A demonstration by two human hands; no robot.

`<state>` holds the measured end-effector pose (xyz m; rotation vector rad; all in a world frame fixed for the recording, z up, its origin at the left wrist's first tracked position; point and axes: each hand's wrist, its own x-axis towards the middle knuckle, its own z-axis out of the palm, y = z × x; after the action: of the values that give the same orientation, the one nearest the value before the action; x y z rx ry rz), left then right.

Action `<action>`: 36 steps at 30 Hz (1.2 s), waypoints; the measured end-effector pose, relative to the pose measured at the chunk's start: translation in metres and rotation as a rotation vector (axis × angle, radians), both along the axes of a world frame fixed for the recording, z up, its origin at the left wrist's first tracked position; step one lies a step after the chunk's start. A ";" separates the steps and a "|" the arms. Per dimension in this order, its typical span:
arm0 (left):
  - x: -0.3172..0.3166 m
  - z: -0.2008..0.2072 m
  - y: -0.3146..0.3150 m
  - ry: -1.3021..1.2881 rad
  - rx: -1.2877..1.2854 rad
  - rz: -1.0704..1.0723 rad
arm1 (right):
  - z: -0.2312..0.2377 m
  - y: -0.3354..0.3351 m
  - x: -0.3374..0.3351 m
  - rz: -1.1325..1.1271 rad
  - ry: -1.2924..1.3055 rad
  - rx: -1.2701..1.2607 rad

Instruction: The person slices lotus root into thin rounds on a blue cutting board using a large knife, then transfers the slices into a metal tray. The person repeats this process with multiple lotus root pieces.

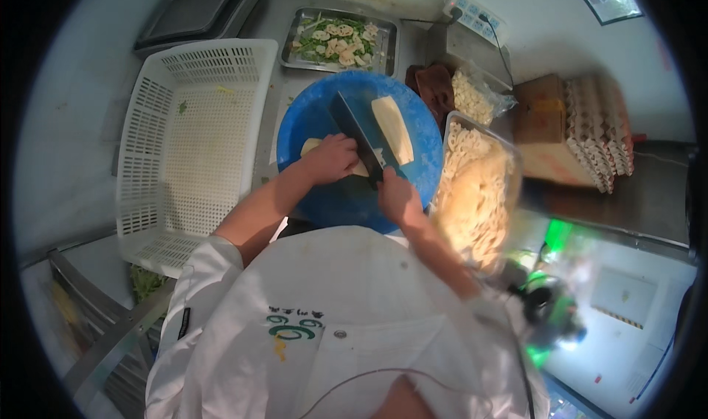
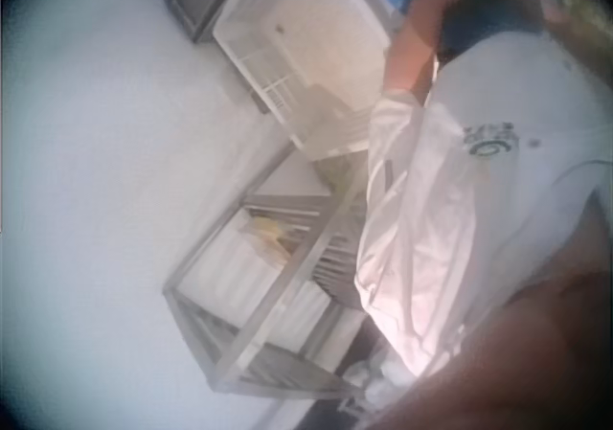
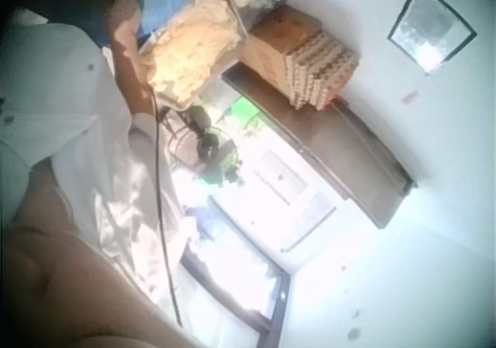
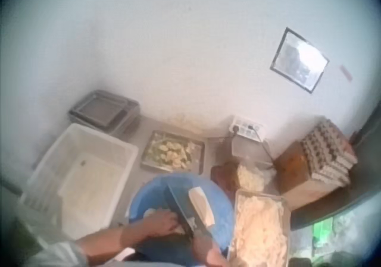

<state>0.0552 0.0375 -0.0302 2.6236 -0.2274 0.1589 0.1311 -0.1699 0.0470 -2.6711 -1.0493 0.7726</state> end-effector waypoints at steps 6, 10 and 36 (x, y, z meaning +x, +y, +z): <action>-0.018 0.010 0.017 0.002 0.027 0.021 | 0.006 0.005 -0.011 -0.006 0.009 -0.015; -0.017 0.001 0.018 -0.041 0.006 0.039 | 0.051 0.003 -0.004 0.045 -0.012 -0.017; -0.022 -0.015 0.021 -0.243 -0.038 0.037 | 0.051 0.021 -0.005 0.062 -0.008 -0.054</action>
<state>0.0333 0.0587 -0.0455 2.5689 -0.2551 0.4911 0.1259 -0.1485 0.0984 -2.7000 -1.1338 0.8141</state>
